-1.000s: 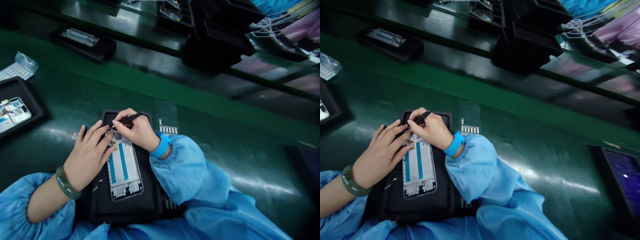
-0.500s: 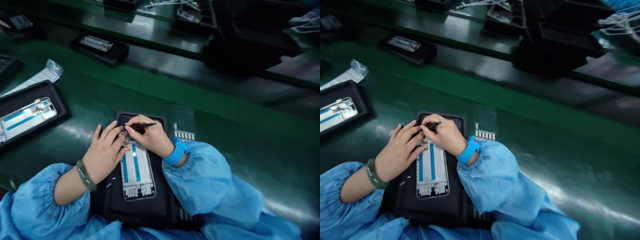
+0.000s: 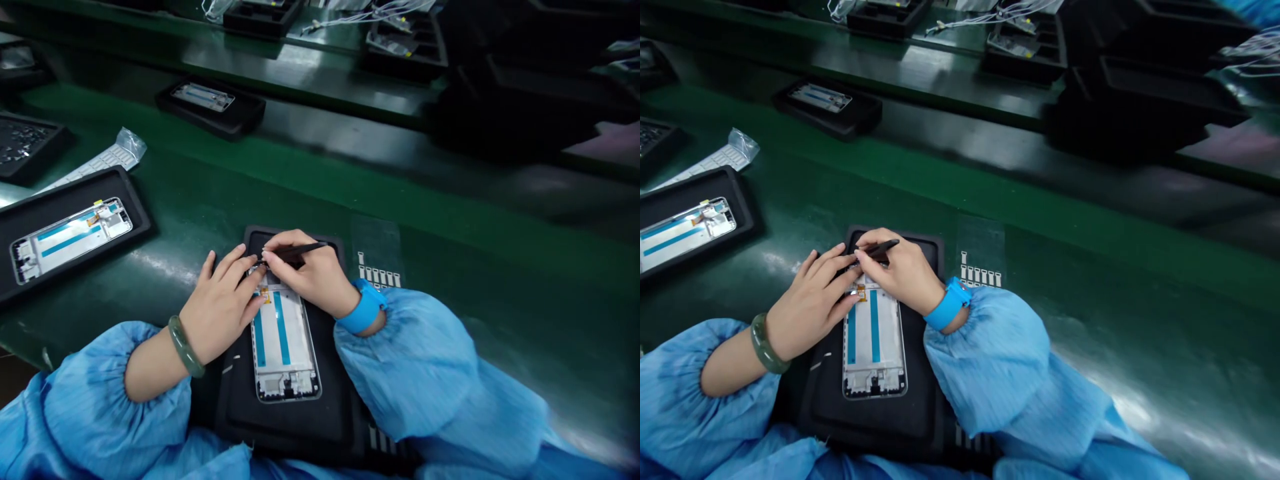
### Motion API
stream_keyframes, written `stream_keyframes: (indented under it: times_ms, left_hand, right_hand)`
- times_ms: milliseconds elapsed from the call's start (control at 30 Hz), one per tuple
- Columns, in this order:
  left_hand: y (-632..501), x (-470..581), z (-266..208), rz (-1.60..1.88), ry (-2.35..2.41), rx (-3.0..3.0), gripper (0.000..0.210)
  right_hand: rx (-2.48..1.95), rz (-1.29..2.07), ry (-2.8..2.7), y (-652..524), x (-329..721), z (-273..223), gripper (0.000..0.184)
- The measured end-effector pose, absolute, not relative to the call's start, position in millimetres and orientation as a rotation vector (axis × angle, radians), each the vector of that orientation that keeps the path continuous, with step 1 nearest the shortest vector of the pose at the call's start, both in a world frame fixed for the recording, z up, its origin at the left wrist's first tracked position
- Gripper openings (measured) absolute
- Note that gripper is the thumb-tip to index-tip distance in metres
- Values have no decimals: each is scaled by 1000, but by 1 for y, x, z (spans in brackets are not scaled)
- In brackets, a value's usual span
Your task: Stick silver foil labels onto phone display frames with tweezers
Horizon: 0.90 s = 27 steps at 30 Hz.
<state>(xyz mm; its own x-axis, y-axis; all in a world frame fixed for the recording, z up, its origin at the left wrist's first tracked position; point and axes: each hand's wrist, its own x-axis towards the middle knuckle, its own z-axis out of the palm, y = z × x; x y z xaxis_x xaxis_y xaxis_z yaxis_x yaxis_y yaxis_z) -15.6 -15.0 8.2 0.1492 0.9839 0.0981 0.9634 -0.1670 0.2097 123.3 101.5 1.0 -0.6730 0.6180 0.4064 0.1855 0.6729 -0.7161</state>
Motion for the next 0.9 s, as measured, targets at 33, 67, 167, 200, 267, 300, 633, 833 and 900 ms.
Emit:
stream_keyframes:
  times_ms: [33,67,167,200,267,300,633,833,900]
  left_hand:
    - [-15,-16,8,319,1962,2301,38]
    - [-15,-16,9,313,1960,2296,39]
    - [-15,-16,9,305,1953,2291,38]
    - [-15,-15,9,305,1954,2292,38]
    - [-15,-15,9,306,1960,2295,39]
    - [-15,-15,9,304,1964,2296,39]
    - [-15,-15,10,285,1963,2303,39]
    - [-15,-16,9,295,1957,2309,37]
    - [-15,-16,9,296,1958,2313,37]
  right_hand:
    - [-632,876,-2210,102,124,1,9]
    - [-640,881,-2200,102,124,2,9]
    - [-623,868,-2232,102,124,2,8]
    - [-615,868,-2242,101,124,3,8]
    - [-616,881,-2230,101,124,2,6]
    - [-615,889,-2220,101,124,2,6]
    - [-660,930,-2158,101,124,4,5]
    - [-802,1106,-1982,101,125,3,11]
    - [-808,1121,-1970,102,125,2,12]
